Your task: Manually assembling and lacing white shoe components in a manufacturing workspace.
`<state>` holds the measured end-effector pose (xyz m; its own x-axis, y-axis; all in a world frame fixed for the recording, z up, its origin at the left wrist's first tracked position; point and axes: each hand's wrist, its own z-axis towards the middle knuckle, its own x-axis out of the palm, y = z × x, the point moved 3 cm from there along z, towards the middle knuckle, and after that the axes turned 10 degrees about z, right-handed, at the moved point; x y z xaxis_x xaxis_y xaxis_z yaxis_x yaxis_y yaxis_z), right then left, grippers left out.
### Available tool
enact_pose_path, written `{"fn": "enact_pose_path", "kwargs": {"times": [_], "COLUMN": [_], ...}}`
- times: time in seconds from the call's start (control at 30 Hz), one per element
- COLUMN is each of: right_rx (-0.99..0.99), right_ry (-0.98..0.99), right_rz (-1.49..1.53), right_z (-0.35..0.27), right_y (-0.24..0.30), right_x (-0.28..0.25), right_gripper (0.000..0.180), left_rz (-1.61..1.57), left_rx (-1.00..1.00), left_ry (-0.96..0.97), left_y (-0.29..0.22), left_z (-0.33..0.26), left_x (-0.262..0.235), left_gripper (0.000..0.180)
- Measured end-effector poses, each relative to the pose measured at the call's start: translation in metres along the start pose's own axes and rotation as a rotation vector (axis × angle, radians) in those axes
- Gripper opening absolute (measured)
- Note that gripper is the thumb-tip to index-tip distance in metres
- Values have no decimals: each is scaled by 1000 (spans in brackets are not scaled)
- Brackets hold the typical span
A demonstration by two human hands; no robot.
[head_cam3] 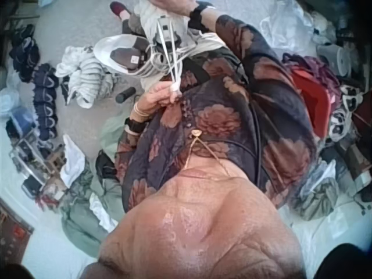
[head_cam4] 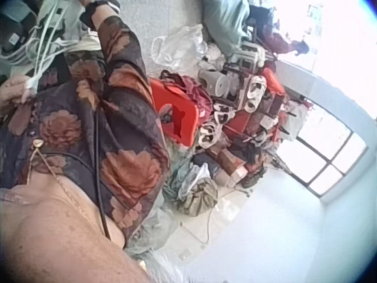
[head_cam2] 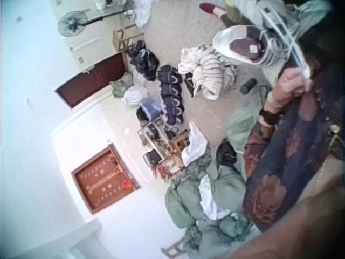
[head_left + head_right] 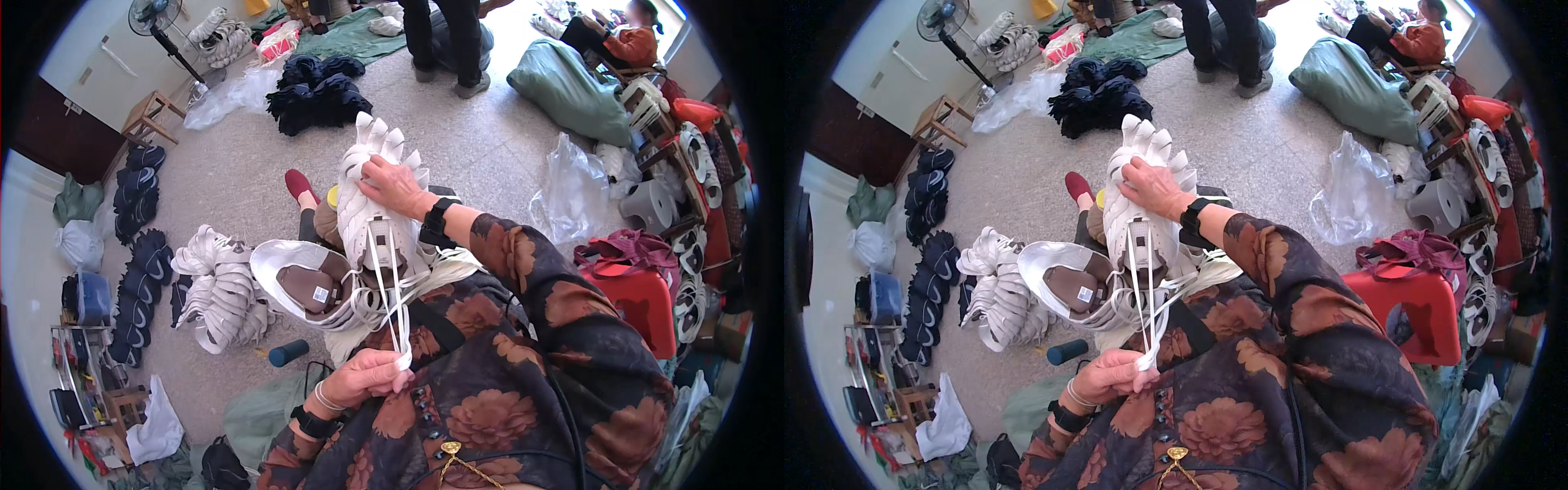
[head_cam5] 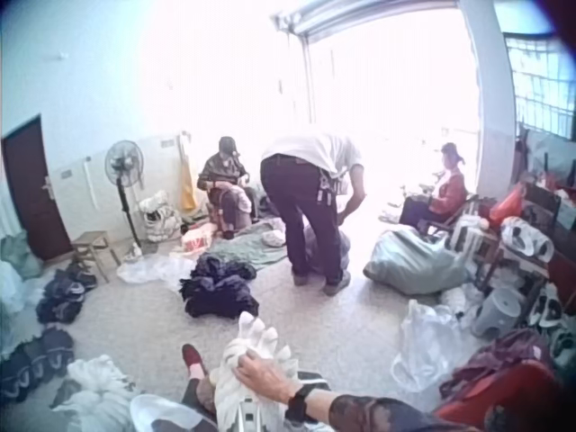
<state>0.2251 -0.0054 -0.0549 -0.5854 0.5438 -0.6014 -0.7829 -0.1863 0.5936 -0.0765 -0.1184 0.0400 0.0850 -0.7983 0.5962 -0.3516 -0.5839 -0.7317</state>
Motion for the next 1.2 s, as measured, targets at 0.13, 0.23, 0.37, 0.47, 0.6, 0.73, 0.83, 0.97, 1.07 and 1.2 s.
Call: {"fn": "enact_pose_path", "kwargs": {"times": [0.13, 0.23, 0.37, 0.47, 0.6, 0.73, 0.83, 0.97, 1.07, 1.2], "right_rx": [42, 65, -24, 51, 61, 65, 88, 204, 337, 330], "right_ry": [49, 31, -72, 144, 152, 282, 272, 172, 141, 493], "right_rz": [-7, 72, 81, 237, 243, 238, 264, 297, 357, 549], "right_z": [1, 1, -16, -42, -59, -68, -72, -75, -79, -94], "right_y": [3, 5, 16, 32, 34, 39, 35, 22, 21, 42], "right_x": [-3, -20, -59, -64, -65, -63, -61, -69, -77, -78], "right_gripper": [23, 19, 13, 13, 12, 11, 11, 11, 14, 16], "left_rz": [-33, 269, 475, 583, 559, 431, 416, 469, 476, 484], "left_rx": [34, 73, 200, 378, 560, 681, 782, 846, 866, 843], "left_ry": [39, -11, -73, 18, -25, -157, -214, -293, -338, -275], "left_y": [-2, -25, -62, -79, -96, -102, -110, -120, -122, -124], "left_z": [-2, 3, -7, -8, -8, -10, -12, -12, -10, 1], "left_x": [-2, 5, 22, 22, 23, 14, 12, 11, 10, 15], "left_gripper": [34, 33, 28, 25, 26, 35, 36, 39, 40, 40]}}
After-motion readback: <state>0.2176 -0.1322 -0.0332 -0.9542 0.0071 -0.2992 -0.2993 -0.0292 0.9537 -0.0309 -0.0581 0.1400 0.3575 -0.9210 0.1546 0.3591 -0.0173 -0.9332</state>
